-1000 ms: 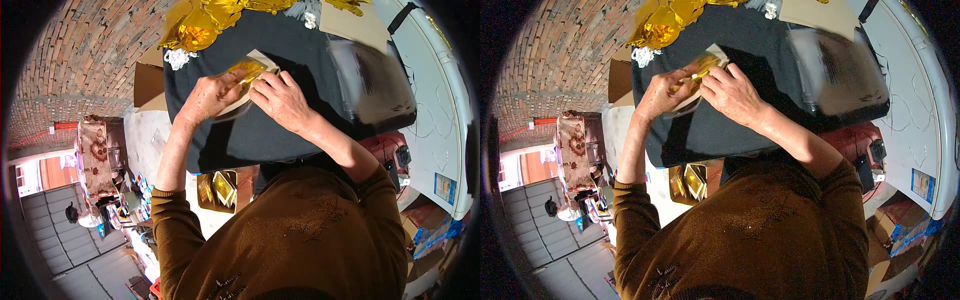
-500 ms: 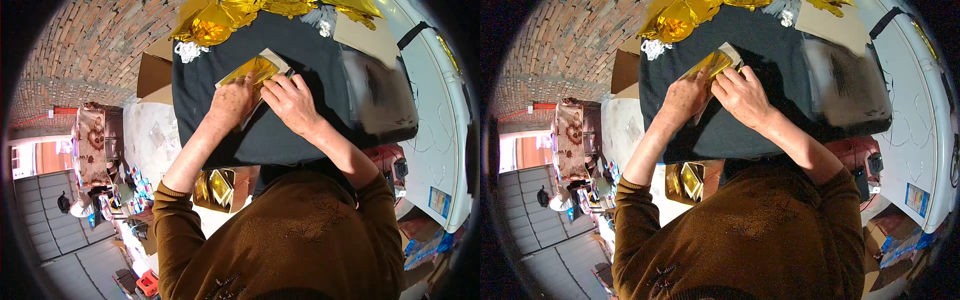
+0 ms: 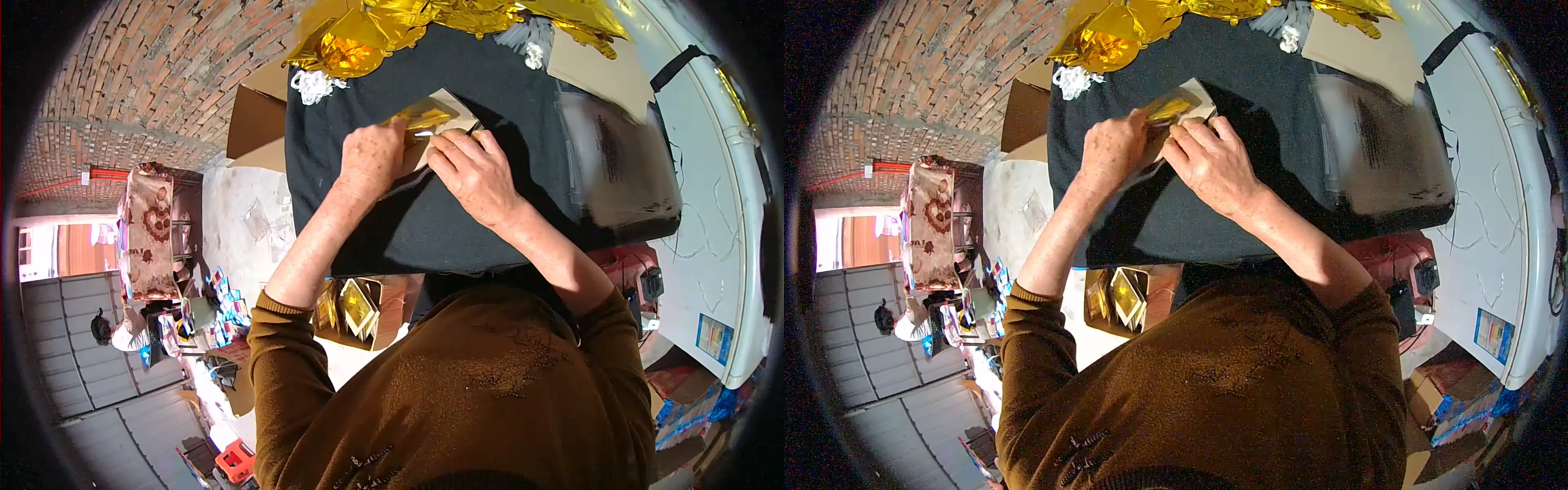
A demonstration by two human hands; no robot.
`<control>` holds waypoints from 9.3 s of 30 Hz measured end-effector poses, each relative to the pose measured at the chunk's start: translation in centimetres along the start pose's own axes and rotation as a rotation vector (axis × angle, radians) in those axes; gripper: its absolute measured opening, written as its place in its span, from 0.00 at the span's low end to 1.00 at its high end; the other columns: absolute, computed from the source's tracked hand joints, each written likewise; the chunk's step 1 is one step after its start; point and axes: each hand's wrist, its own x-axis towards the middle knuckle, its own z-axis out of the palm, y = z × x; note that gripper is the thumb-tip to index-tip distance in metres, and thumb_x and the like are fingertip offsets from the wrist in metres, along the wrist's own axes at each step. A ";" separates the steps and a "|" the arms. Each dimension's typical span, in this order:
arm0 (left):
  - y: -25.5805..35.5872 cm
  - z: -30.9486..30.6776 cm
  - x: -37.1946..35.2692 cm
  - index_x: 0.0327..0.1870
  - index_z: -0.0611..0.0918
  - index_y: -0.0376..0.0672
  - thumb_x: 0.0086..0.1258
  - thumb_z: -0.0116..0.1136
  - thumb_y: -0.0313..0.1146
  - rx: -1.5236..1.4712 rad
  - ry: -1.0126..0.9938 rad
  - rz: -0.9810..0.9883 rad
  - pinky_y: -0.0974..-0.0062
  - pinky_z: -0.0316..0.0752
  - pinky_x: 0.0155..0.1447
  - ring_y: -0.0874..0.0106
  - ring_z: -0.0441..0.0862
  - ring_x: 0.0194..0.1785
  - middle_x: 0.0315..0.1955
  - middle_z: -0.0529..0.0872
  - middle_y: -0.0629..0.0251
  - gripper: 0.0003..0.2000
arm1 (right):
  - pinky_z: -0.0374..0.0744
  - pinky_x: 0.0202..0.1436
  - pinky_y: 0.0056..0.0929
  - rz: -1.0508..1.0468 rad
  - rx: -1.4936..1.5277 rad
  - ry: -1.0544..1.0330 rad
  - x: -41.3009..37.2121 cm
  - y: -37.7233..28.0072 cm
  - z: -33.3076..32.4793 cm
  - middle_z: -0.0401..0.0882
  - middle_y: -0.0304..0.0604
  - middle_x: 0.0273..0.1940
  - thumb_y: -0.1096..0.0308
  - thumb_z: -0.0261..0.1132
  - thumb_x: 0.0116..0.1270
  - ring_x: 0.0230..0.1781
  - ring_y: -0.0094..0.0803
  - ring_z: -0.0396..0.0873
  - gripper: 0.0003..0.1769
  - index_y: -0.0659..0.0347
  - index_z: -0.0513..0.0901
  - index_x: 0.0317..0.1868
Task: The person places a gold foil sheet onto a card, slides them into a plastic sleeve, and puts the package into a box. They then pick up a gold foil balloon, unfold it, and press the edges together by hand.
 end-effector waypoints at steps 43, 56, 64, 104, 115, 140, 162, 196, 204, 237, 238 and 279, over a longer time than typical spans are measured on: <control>-2.3 2.4 1.5 0.38 0.86 0.43 0.68 0.60 0.33 -0.031 0.009 0.029 0.53 0.85 0.40 0.51 0.90 0.35 0.27 0.89 0.49 0.06 | 0.77 0.65 0.40 -0.019 0.021 -0.034 -0.6 -0.6 0.7 0.85 0.44 0.46 0.69 0.67 0.64 0.58 0.37 0.81 0.07 0.62 0.83 0.41; -0.7 2.7 0.2 0.41 0.83 0.44 0.70 0.62 0.35 0.096 0.048 0.155 0.66 0.86 0.36 0.63 0.91 0.34 0.31 0.91 0.58 0.07 | 0.76 0.63 0.43 0.024 0.030 -0.085 -2.0 -1.2 -0.8 0.85 0.44 0.47 0.70 0.68 0.64 0.60 0.37 0.79 0.08 0.63 0.85 0.42; 3.2 4.0 -3.7 0.73 0.76 0.46 0.67 0.69 0.40 -0.332 0.050 0.189 0.54 0.77 0.66 0.54 0.80 0.64 0.68 0.79 0.51 0.32 | 0.76 0.64 0.38 0.085 -0.026 -0.243 -6.8 -2.2 -1.7 0.86 0.41 0.55 0.68 0.67 0.63 0.65 0.34 0.78 0.13 0.62 0.87 0.47; 2.2 8.9 -3.3 0.82 0.67 0.55 0.85 0.38 0.59 -0.256 0.123 0.010 0.44 0.39 0.87 0.47 0.47 0.87 0.83 0.58 0.47 0.31 | 0.42 0.87 0.58 0.210 0.030 -0.684 -6.5 0.4 -2.3 0.55 0.52 0.84 0.47 0.65 0.75 0.87 0.42 0.47 0.46 0.68 0.60 0.82; 3.4 9.7 -3.7 0.81 0.69 0.61 0.78 0.41 0.70 -0.210 0.149 0.000 0.37 0.43 0.85 0.46 0.52 0.85 0.81 0.61 0.47 0.36 | 0.45 0.86 0.59 0.131 -0.014 -0.588 -2.9 1.9 -2.3 0.63 0.53 0.80 0.53 0.64 0.74 0.85 0.43 0.54 0.39 0.68 0.67 0.77; -1.7 6.5 -7.6 0.71 0.76 0.38 0.79 0.56 0.28 -0.677 0.405 -0.264 0.59 0.61 0.83 0.52 0.68 0.80 0.74 0.74 0.48 0.20 | 0.35 0.87 0.58 0.210 0.005 -0.693 -2.6 4.1 3.6 0.46 0.48 0.87 0.45 0.48 0.84 0.89 0.39 0.39 0.41 0.62 0.52 0.85; 0.4 6.6 -12.0 0.54 0.87 0.41 0.72 0.65 0.27 -0.490 0.301 -0.173 0.48 0.60 0.82 0.53 0.72 0.77 0.65 0.85 0.61 0.12 | 0.37 0.87 0.60 0.198 0.013 -0.642 -2.9 4.2 3.9 0.46 0.46 0.87 0.44 0.48 0.83 0.89 0.38 0.40 0.41 0.60 0.53 0.85; 2.8 10.2 -3.5 0.81 0.69 0.54 0.81 0.36 0.68 -0.261 0.177 0.135 0.53 0.46 0.88 0.58 0.56 0.85 0.80 0.66 0.53 0.36 | 0.49 0.84 0.61 0.237 -0.020 -0.546 -7.6 3.2 -3.3 0.64 0.51 0.80 0.57 0.64 0.76 0.84 0.44 0.58 0.36 0.62 0.68 0.78; 3.1 10.1 -3.7 0.80 0.70 0.53 0.82 0.38 0.67 -0.261 0.176 0.128 0.52 0.47 0.87 0.56 0.57 0.85 0.79 0.66 0.52 0.36 | 0.56 0.84 0.57 0.176 0.099 -0.461 -9.5 -2.2 -5.9 0.75 0.48 0.70 0.64 0.76 0.61 0.77 0.42 0.67 0.34 0.62 0.78 0.67; 9.8 4.8 -12.6 0.65 0.83 0.37 0.69 0.71 0.46 -0.669 0.153 0.140 0.53 0.70 0.78 0.53 0.74 0.75 0.67 0.82 0.52 0.29 | 0.77 0.67 0.48 0.203 0.191 -0.333 -11.6 -1.3 -8.8 0.79 0.50 0.55 0.77 0.72 0.58 0.60 0.47 0.77 0.21 0.69 0.83 0.53; 9.8 4.8 -12.5 0.65 0.83 0.37 0.68 0.72 0.46 -0.681 0.155 0.130 0.53 0.70 0.78 0.53 0.74 0.75 0.66 0.82 0.52 0.29 | 0.77 0.67 0.49 0.197 0.207 -0.319 -11.8 -1.4 -8.9 0.79 0.50 0.55 0.77 0.72 0.58 0.61 0.47 0.77 0.20 0.69 0.83 0.53; 10.1 4.8 -12.1 0.57 0.86 0.37 0.63 0.75 0.40 -0.668 0.167 0.128 0.56 0.72 0.73 0.54 0.78 0.69 0.62 0.84 0.55 0.24 | 0.74 0.47 0.38 0.209 0.065 -0.459 -9.2 -1.2 -7.4 0.71 0.43 0.35 0.74 0.70 0.45 0.40 0.40 0.72 0.11 0.60 0.78 0.29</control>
